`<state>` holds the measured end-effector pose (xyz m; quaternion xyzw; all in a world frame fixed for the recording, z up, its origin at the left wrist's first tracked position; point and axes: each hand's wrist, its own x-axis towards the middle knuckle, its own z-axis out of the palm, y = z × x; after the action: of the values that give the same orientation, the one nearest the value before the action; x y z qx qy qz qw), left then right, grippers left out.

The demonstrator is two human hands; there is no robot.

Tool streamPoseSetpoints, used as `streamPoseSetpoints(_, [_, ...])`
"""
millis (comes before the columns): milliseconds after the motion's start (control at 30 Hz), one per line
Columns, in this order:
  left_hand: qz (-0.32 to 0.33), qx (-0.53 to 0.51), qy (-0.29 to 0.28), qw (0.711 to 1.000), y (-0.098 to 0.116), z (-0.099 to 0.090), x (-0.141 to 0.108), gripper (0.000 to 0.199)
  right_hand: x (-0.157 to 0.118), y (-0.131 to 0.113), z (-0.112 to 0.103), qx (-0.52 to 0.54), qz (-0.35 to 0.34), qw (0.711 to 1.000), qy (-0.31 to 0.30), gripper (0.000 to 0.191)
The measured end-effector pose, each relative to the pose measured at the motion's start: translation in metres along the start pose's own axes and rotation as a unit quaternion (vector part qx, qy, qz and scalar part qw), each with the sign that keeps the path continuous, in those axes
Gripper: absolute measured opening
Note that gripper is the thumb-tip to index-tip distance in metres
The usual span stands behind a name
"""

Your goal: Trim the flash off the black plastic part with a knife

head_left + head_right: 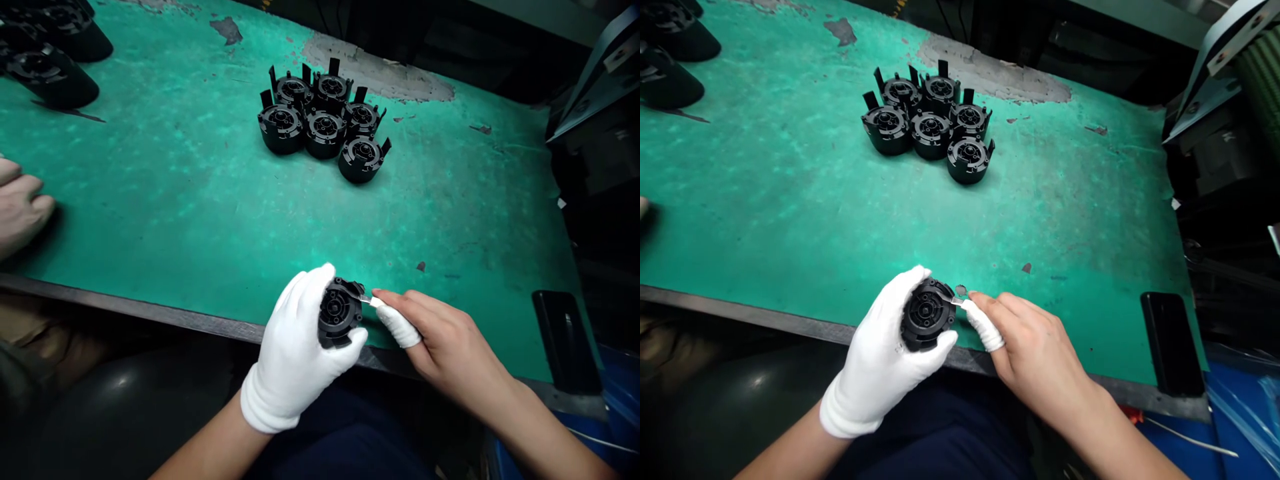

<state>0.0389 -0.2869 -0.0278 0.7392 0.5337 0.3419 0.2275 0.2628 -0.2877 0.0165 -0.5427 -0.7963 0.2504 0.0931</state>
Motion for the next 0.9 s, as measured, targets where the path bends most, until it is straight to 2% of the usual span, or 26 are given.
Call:
streamPoseSetpoints(367, [-0.009, 0.003, -0.008, 1.000, -0.001, 0.000, -0.001, 0.077, -0.002, -0.004, 0.002, -0.040, -0.008, 0.998, -0.043, 0.047])
streamPoseSetpoints(600, [-0.005, 0.005, 0.008, 1.000, 0.000, 0.002, -0.001, 0.075, 0.000, -0.011, 0.000, -0.135, -0.004, 0.990, -0.028, 0.051])
streamPoseSetpoints(900, [-0.006, 0.018, 0.055, 0.998, 0.004, 0.008, -0.002, 0.068, -0.002, -0.017, 0.007, -0.153, 0.006, 0.988, 0.009, 0.049])
